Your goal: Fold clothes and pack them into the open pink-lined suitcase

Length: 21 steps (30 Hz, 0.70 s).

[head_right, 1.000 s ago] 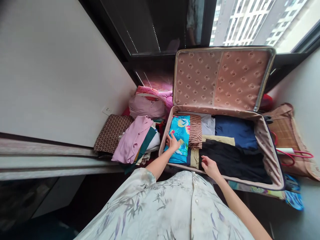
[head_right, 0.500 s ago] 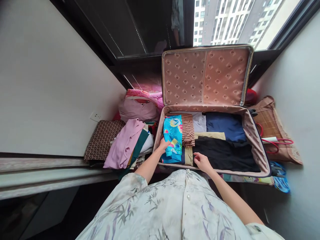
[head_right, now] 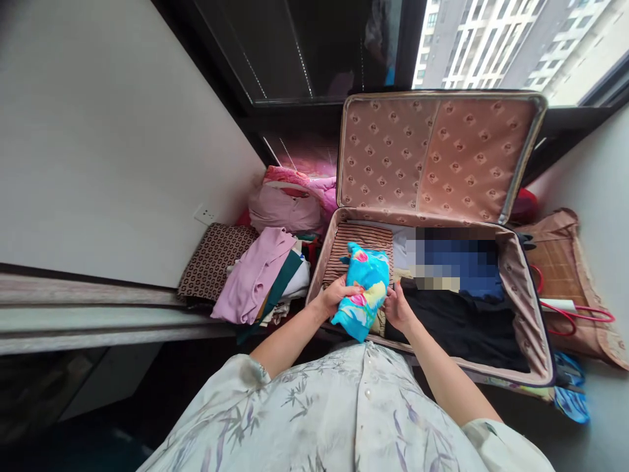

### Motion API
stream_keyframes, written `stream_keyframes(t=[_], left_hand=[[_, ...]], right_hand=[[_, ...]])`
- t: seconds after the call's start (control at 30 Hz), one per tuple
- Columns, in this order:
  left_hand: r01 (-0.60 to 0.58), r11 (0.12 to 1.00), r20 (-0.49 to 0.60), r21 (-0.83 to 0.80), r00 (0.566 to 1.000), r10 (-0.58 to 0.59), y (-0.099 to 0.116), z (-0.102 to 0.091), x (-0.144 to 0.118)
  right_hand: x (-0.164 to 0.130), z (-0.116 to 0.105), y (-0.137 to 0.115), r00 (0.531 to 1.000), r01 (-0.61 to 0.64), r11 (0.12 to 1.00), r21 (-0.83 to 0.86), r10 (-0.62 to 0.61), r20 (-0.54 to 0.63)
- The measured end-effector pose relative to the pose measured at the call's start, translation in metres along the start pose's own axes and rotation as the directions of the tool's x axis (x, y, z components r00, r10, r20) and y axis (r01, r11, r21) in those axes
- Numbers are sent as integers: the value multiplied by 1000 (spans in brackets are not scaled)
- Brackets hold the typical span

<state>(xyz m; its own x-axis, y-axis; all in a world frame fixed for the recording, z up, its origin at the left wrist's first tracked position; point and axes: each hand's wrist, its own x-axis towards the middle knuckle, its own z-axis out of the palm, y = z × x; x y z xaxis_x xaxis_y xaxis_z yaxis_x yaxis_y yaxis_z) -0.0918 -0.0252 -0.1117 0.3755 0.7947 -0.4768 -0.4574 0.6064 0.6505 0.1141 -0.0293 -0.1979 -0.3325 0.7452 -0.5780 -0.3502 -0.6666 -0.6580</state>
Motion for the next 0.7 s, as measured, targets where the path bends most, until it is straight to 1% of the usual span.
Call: stream_keyframes(t=[0.07, 0.13, 0.2, 0.27, 0.33, 0.37, 0.4, 0.43, 0.47, 0.5, 0.53, 0.6, 0.63, 0.67, 0.7], left_hand=[[43, 999, 74, -20, 996, -41, -11, 7, -6], [93, 996, 118, -12, 989, -91, -24, 8, -8], [129, 991, 132, 18, 983, -130, -36, 7, -7], [116, 991, 120, 70, 985, -124, -43, 4, -3], [30, 986, 74, 165, 996, -43, -44, -1, 0], [-40, 975, 39, 219, 999, 32, -42, -3, 1], [-119, 955, 1, 271, 992, 123, -39, -6, 1], [-192, 929, -31, 315, 977, 212, -35, -8, 0], [-253, 905, -49, 341, 957, 286, -31, -11, -1], [-296, 891, -42, 344, 943, 329, -26, -14, -3], [-322, 889, -7, 327, 939, 343, -21, -17, -6], [-347, 897, 120, 273, 938, 326, -9, -23, -15], [-362, 896, 184, 257, 929, 322, -2, -27, -20], [-387, 885, 224, 260, 915, 335, 4, -30, -26], [-420, 862, 235, 286, 902, 362, 10, -34, -33]], right_hand=[[-9, 0, -2, 995, -71, 992, 107, 63, 78], [-17, 0, -3, 988, -133, 979, 153, 118, 101], [-21, 1, -5, 989, -139, 978, 158, 128, 77], [-22, 2, -10, 995, -102, 986, 130, 99, 31], [-23, 5, -20, 998, -55, 995, 80, 56, -7], [-24, 8, -27, 999, -27, 998, 54, 28, -21], [-26, 11, -35, 999, 11, 999, 32, -10, -32], [-29, 16, -43, 997, 59, 998, 15, -58, -44], [-32, 21, -52, 993, 106, 994, 0, -106, -50], [-35, 27, -60, 988, 144, 989, -18, -145, -46], [-39, 34, -68, 985, 169, 985, -40, -170, -29], [-44, 49, -81, 980, 195, 975, -110, -191, 51], [-45, 57, -86, 974, 212, 964, -162, -194, 115], [-45, 66, -91, 961, 240, 945, -223, -199, 191], [-45, 75, -95, 938, 283, 916, -285, -202, 280]])
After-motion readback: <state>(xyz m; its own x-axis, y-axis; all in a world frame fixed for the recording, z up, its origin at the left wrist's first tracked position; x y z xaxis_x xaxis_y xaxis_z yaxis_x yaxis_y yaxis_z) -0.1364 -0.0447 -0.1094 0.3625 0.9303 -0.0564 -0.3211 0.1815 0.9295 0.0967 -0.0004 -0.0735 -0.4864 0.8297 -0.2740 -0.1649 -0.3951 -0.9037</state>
